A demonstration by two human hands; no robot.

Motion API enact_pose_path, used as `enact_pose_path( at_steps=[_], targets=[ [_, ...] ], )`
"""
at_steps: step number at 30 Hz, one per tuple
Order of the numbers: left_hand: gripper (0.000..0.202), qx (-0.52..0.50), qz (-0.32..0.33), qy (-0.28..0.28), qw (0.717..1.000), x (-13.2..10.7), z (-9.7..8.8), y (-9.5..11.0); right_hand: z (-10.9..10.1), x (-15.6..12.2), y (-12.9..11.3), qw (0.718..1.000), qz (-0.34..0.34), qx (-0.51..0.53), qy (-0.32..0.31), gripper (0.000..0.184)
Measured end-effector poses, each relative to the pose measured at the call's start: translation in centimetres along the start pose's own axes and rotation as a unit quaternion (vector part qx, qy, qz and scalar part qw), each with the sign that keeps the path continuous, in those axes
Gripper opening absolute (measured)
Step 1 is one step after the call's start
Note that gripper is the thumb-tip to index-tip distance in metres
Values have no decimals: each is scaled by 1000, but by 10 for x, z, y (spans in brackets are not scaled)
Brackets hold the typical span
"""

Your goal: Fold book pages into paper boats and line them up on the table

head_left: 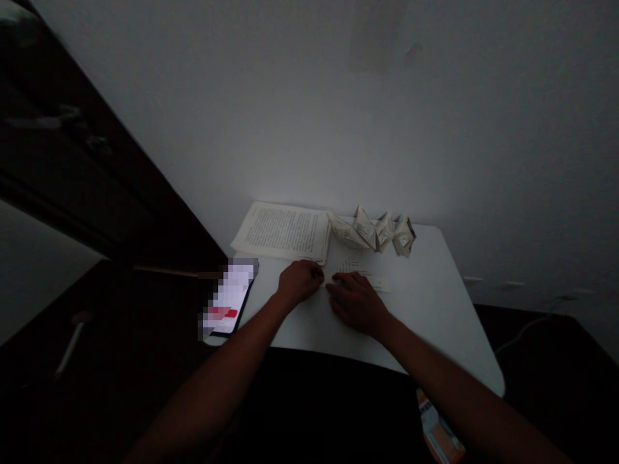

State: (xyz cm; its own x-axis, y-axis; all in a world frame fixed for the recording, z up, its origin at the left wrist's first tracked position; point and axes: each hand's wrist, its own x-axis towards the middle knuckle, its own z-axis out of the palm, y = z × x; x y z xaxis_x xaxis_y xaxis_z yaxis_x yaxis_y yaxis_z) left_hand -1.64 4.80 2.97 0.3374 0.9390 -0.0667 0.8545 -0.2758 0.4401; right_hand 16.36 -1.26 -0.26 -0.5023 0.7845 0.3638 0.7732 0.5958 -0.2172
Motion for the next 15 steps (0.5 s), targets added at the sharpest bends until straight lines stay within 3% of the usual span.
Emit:
enact_pose_path(
  at_steps=[15],
  targets=[
    [18,32,-40,65,997,-4,11,14,0,1,-1,1000,-2,-1,-4,32]
  ],
)
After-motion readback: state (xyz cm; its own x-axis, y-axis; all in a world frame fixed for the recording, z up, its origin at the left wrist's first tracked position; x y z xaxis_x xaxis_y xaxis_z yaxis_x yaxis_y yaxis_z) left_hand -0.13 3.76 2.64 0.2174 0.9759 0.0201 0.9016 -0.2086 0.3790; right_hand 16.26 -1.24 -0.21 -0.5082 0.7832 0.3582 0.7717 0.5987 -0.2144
